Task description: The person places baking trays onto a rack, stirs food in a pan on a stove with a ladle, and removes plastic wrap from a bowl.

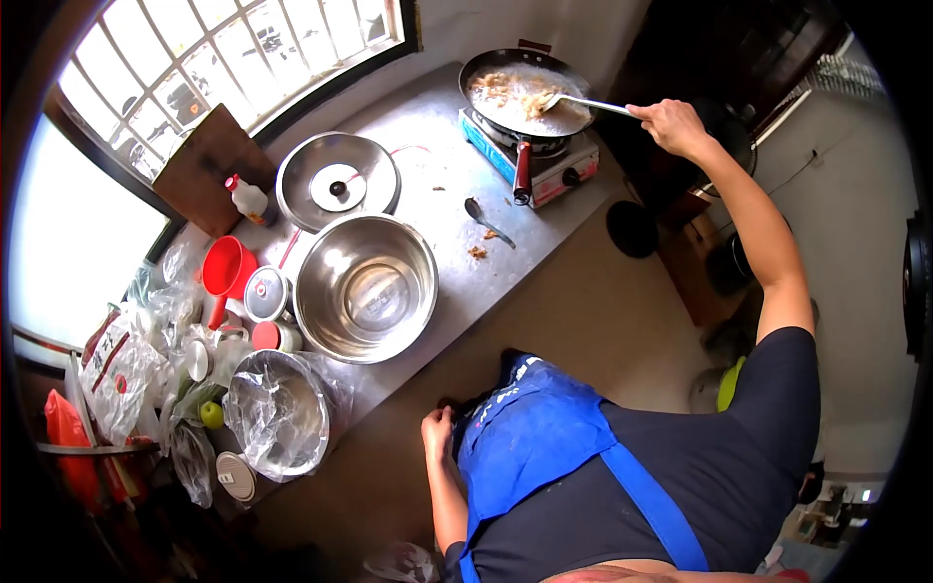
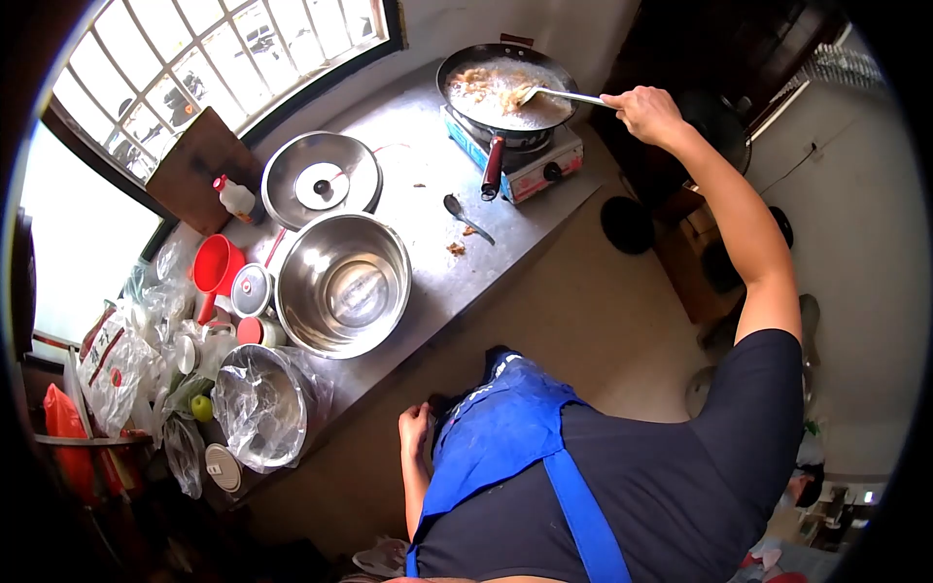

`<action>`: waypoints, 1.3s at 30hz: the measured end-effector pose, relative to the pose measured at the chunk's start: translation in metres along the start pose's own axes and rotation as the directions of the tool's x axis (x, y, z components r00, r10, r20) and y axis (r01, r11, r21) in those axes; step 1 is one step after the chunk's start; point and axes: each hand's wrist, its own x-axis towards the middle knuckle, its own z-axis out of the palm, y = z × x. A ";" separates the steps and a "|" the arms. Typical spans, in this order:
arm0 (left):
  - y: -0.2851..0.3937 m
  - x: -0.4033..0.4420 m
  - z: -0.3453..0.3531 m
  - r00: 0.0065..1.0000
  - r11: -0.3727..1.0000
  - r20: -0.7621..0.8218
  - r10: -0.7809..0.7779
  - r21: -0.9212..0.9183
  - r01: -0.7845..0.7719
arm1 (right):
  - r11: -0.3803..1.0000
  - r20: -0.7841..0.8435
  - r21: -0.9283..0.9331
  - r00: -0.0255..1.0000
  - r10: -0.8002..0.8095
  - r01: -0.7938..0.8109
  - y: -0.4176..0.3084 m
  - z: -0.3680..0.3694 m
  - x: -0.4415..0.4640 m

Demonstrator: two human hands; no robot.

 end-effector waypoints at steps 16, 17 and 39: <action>-0.003 0.001 0.004 0.987 0.976 -0.047 -0.155 -0.160 0.146 | 0.991 -0.058 -0.130 0.998 0.019 -0.026 0.051 -0.021 0.017; 0.001 0.001 0.004 0.987 0.977 -0.048 -0.154 -0.159 0.145 | 0.981 -0.057 -0.196 0.998 -0.015 0.003 0.049 -0.016 0.021; -0.065 -0.004 0.012 0.933 0.962 -0.315 -0.174 -0.258 0.092 | 0.960 -0.218 -0.277 0.971 -0.095 0.032 -0.064 0.092 0.104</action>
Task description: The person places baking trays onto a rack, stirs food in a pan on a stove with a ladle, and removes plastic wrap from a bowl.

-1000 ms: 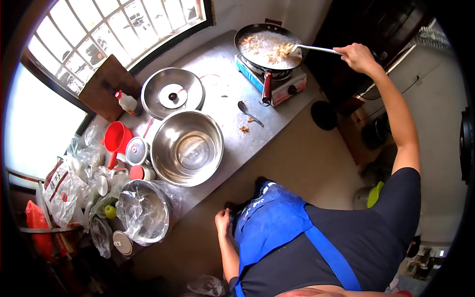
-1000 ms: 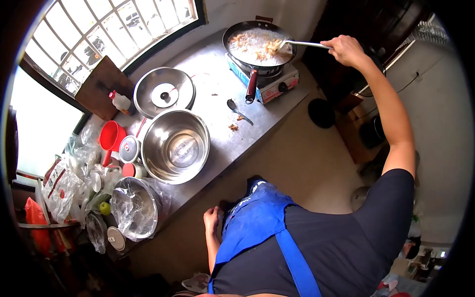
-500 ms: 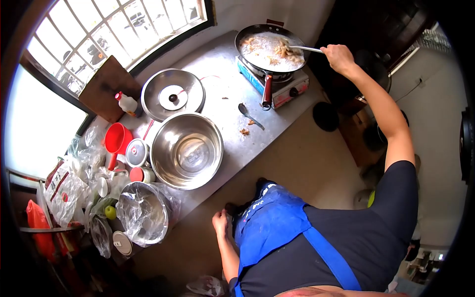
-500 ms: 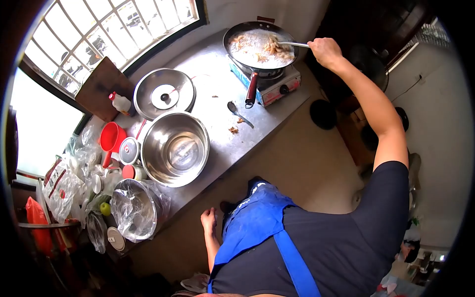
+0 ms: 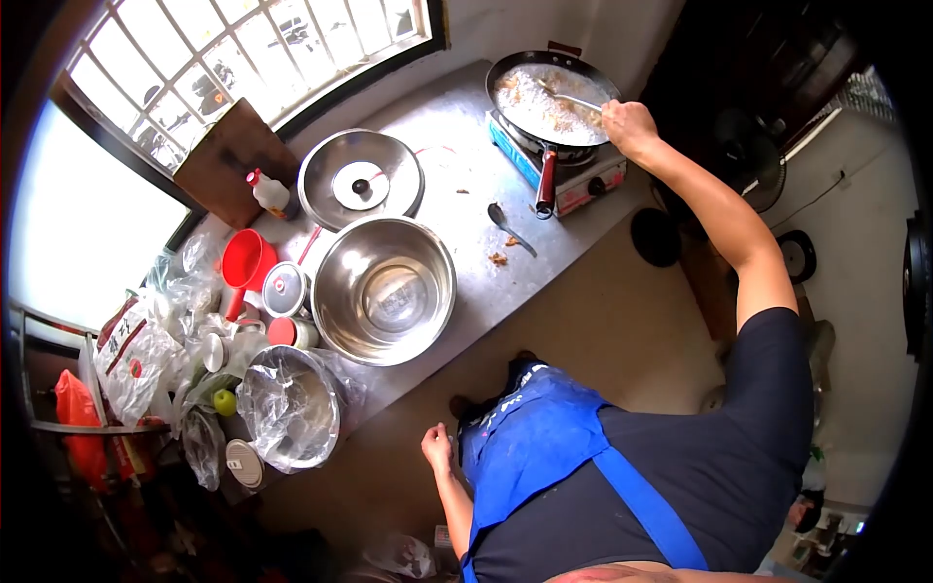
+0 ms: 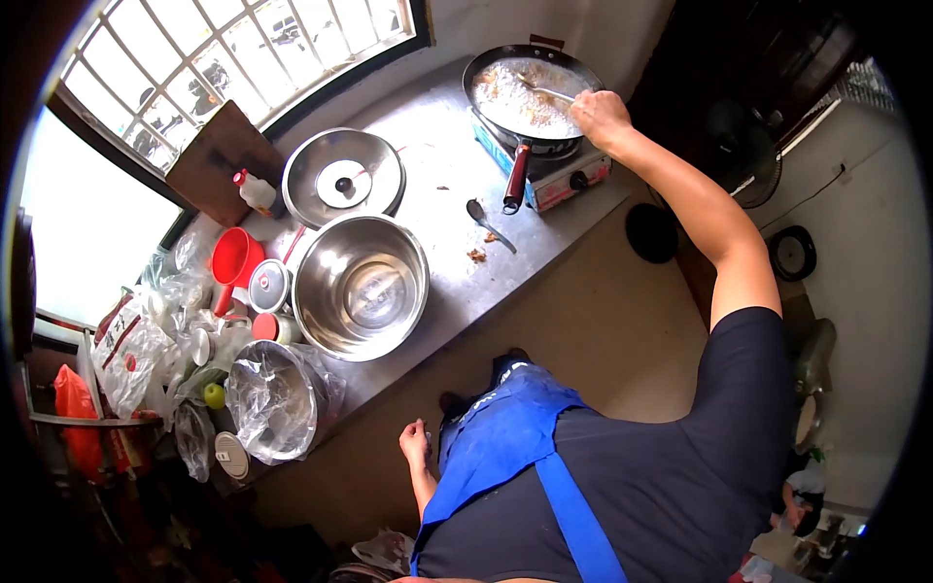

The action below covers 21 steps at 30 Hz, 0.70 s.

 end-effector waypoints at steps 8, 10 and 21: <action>0.018 0.001 -0.004 0.999 0.999 0.047 -0.028 0.035 0.026 | 0.991 -0.104 0.033 0.987 -0.122 0.126 0.001 -0.041 -0.038; 0.021 -0.001 -0.006 0.997 0.995 0.000 0.077 0.063 -0.077 | 0.992 -0.107 0.018 0.986 -0.125 0.128 0.006 -0.059 -0.046; 0.005 -0.008 -0.009 0.998 0.999 0.039 -0.049 -0.011 0.049 | 0.703 0.344 0.572 0.902 0.261 -0.422 0.063 -0.096 -0.030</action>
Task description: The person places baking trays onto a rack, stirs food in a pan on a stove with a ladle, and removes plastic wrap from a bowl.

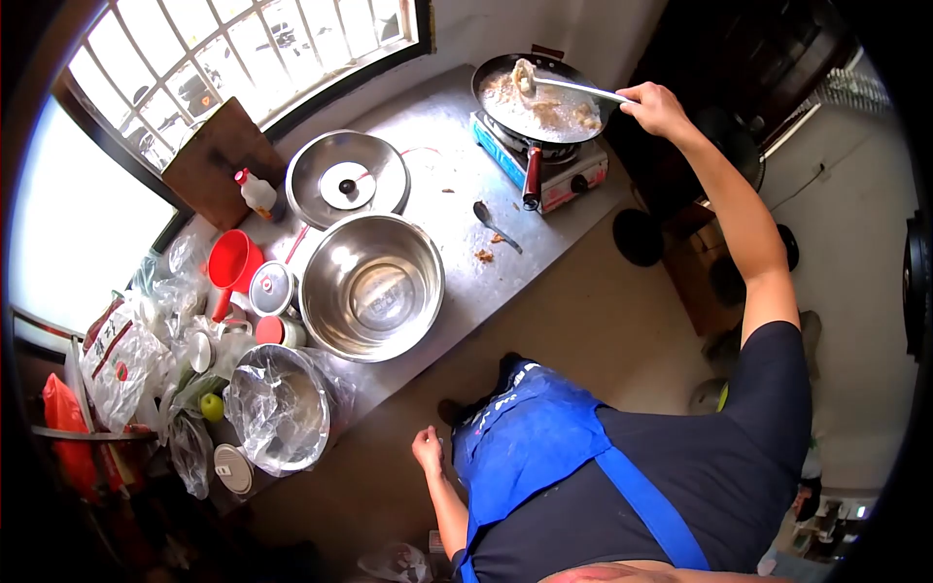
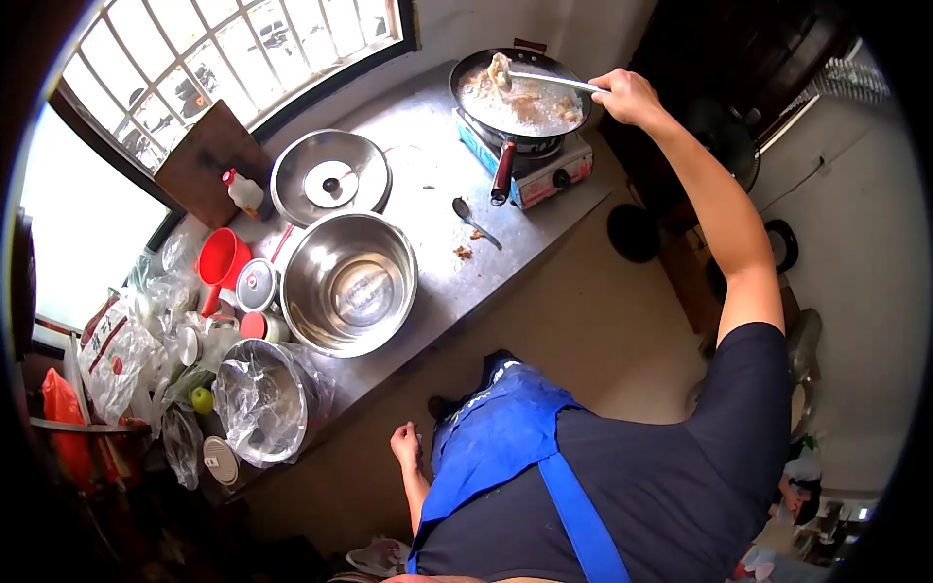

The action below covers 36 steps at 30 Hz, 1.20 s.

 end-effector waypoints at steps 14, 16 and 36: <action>-0.039 -0.016 -0.011 0.993 0.995 -0.071 -0.096 -0.046 0.093 | 0.991 -0.047 0.117 0.997 0.065 -0.059 -0.024 0.110 0.059; -0.031 -0.022 -0.013 0.979 0.974 -0.035 -0.201 -0.111 0.196 | 0.999 -0.061 0.048 0.998 0.012 -0.009 -0.019 0.110 0.056; 0.032 0.006 0.004 0.990 0.993 0.077 0.117 -0.006 -0.117 | 0.983 -0.039 0.182 0.999 0.002 0.005 0.047 0.024 -0.004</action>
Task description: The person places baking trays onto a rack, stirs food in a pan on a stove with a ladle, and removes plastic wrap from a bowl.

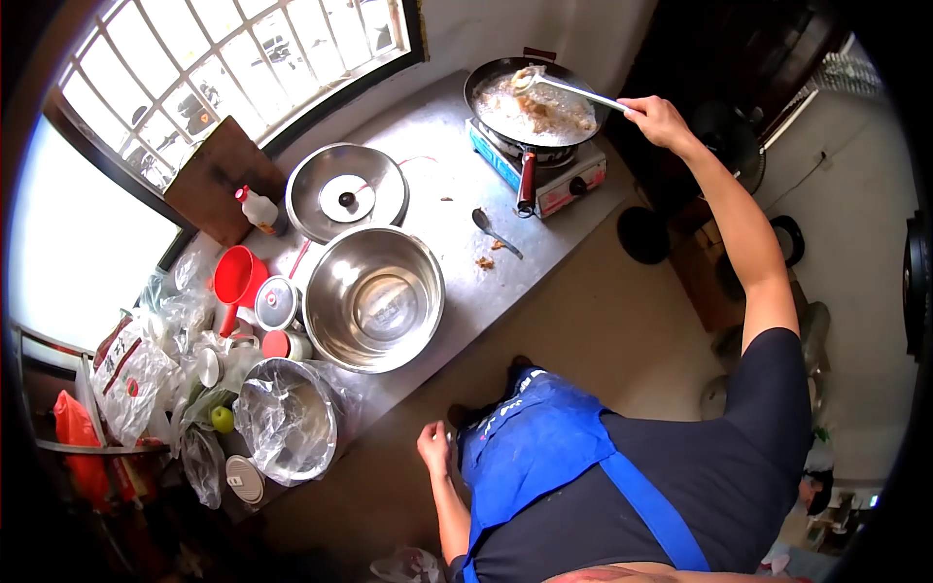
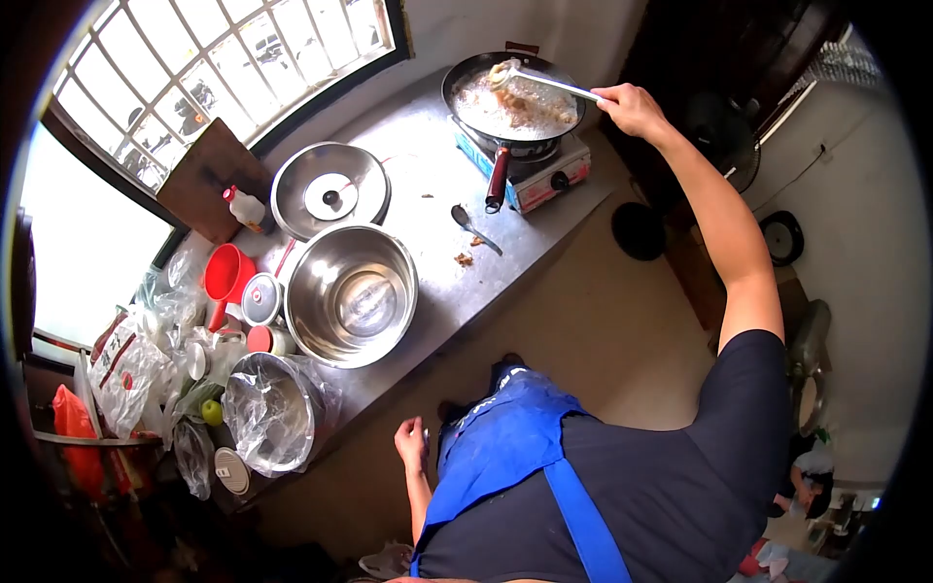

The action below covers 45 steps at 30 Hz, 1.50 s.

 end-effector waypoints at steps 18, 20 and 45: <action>0.475 0.017 0.188 0.505 0.515 0.126 0.854 -0.065 -0.855 | 0.722 0.126 -0.561 0.904 -0.408 0.405 -0.087 0.081 0.037; 0.479 0.011 0.195 0.503 0.511 0.107 0.858 -0.069 -0.857 | 0.639 0.145 -0.643 0.887 -0.438 0.421 -0.098 0.095 0.042; 0.475 0.010 0.210 0.586 0.583 0.051 0.808 0.070 -0.810 | 0.957 0.170 0.090 0.951 0.259 -0.277 0.008 0.046 0.038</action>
